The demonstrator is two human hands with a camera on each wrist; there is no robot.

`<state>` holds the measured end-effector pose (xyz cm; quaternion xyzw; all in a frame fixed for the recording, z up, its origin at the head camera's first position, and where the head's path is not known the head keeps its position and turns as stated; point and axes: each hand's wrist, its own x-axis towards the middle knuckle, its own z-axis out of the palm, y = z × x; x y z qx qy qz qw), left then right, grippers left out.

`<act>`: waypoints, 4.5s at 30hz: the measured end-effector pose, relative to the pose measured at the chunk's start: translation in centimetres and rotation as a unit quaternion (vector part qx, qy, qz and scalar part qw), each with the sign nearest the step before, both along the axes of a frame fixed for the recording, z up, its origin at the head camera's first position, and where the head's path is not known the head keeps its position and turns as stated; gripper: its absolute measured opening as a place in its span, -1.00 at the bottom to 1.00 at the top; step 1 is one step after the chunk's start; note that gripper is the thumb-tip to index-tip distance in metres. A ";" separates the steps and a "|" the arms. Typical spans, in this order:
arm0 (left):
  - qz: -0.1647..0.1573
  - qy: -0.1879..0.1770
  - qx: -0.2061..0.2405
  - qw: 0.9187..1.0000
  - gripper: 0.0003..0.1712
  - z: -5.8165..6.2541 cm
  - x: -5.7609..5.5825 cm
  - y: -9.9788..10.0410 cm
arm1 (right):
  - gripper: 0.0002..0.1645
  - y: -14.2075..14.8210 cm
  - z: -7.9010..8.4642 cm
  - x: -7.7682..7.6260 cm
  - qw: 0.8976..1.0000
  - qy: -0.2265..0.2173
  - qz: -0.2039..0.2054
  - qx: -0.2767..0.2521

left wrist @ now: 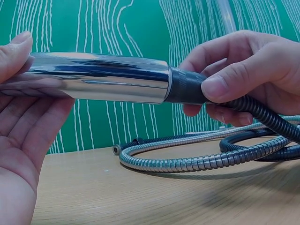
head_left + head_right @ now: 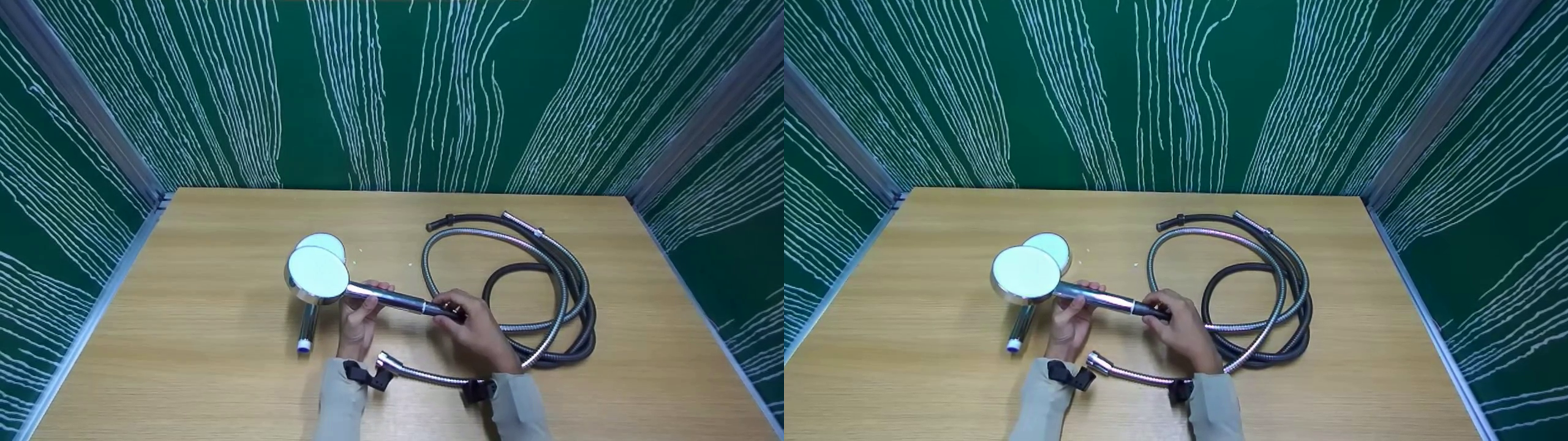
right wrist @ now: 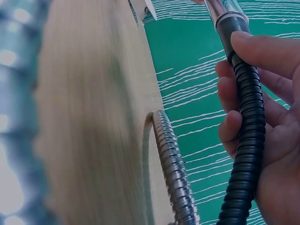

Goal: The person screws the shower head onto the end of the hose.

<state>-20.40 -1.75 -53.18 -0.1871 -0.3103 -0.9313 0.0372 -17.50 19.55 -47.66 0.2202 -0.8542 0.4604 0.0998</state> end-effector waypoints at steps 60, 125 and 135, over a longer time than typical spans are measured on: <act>0.007 0.016 0.005 1.000 -0.78 -0.3 0.0 -0.1 | -0.67 0.4 -1.6 -0.5 1.000 -0.020 -0.004 -0.022; 0.008 0.006 0.006 1.000 -0.78 0.1 -0.1 0.0 | -0.67 0.3 -1.6 -0.7 0.999 0.002 -0.023 -0.029; 0.008 0.007 0.013 1.000 -0.80 0.1 -0.2 0.0 | -0.72 0.5 -1.7 -0.8 0.999 0.026 -0.013 -0.014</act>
